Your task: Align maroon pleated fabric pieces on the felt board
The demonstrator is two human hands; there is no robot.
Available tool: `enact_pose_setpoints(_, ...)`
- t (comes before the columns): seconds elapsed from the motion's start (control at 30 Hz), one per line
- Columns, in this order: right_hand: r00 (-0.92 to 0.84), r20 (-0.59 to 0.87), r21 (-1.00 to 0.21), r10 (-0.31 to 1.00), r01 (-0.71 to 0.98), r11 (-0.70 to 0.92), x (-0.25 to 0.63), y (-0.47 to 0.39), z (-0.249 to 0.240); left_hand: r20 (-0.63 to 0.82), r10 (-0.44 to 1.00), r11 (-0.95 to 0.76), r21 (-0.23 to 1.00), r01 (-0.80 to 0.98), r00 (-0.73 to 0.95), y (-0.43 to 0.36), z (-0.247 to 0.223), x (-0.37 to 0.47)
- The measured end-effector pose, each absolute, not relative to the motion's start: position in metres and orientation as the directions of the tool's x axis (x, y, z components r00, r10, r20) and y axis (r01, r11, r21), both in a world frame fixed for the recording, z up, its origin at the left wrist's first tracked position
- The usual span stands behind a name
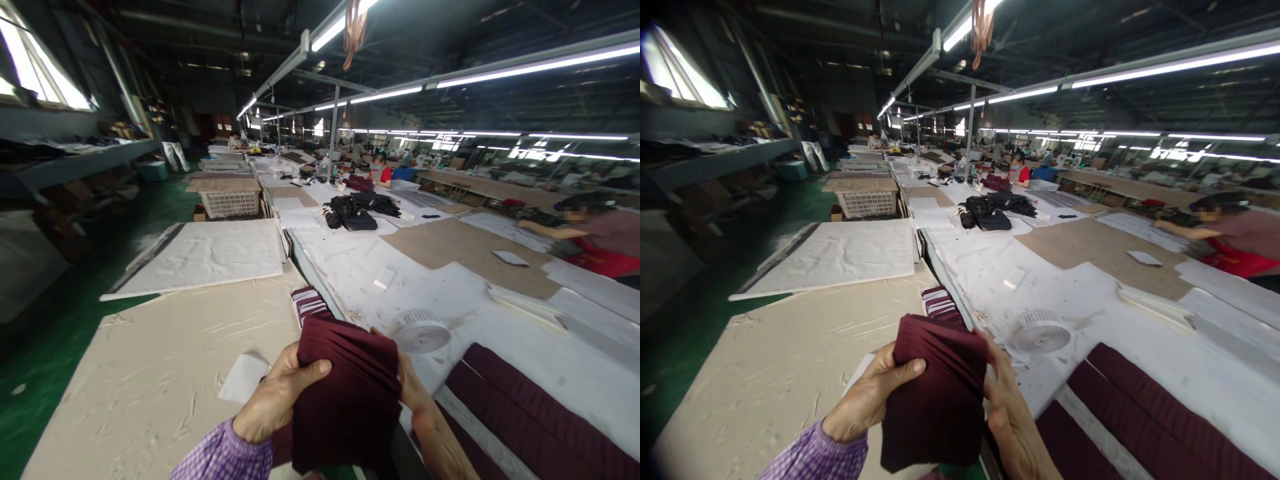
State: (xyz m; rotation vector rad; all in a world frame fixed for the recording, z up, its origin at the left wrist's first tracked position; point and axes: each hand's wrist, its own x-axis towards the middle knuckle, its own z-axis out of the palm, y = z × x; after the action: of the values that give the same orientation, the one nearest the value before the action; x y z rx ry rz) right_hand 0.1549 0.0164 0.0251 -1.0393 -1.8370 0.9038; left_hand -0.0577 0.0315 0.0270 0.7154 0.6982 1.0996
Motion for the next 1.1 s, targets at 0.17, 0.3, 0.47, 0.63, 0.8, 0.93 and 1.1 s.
enact_pose_setpoints(0.17,-0.292,0.529,-0.556,0.797,0.590,0.586,0.148,0.011,0.010,-0.112,0.981,0.180,0.836,-0.519,0.159,0.031,0.026,-0.048)
enact_pose_setpoints(0.3,-0.216,0.734,-0.287,0.644,0.760,0.582,0.140,0.007,0.006,-0.083,0.989,0.136,0.852,-0.506,0.126,0.031,0.022,-0.045)
enact_pose_setpoints(0.47,-0.215,0.811,-0.153,0.544,0.820,0.552,0.133,0.001,0.008,-0.068,0.990,0.130,0.757,-0.641,0.120,0.032,0.023,-0.042)
enact_pose_setpoints(0.63,-0.227,0.836,-0.146,0.500,0.787,0.600,0.128,0.001,0.016,-0.059,0.990,0.130,0.715,-0.687,0.125,0.032,0.024,-0.041)
enact_pose_setpoints(0.8,-0.234,0.832,-0.178,0.503,0.746,0.642,0.128,0.003,0.017,-0.073,0.989,0.142,0.720,-0.679,0.129,0.031,0.021,-0.043)
enact_pose_setpoints(0.93,-0.186,0.826,-0.232,0.531,0.747,0.623,0.131,0.004,0.011,-0.091,0.989,0.148,0.731,-0.666,0.120,0.031,0.017,-0.042)
enact_pose_setpoints(1.1,-0.148,0.760,-0.388,0.632,0.676,0.626,0.135,0.007,0.003,-0.137,0.987,0.157,0.729,-0.666,0.083,0.028,0.019,-0.035)
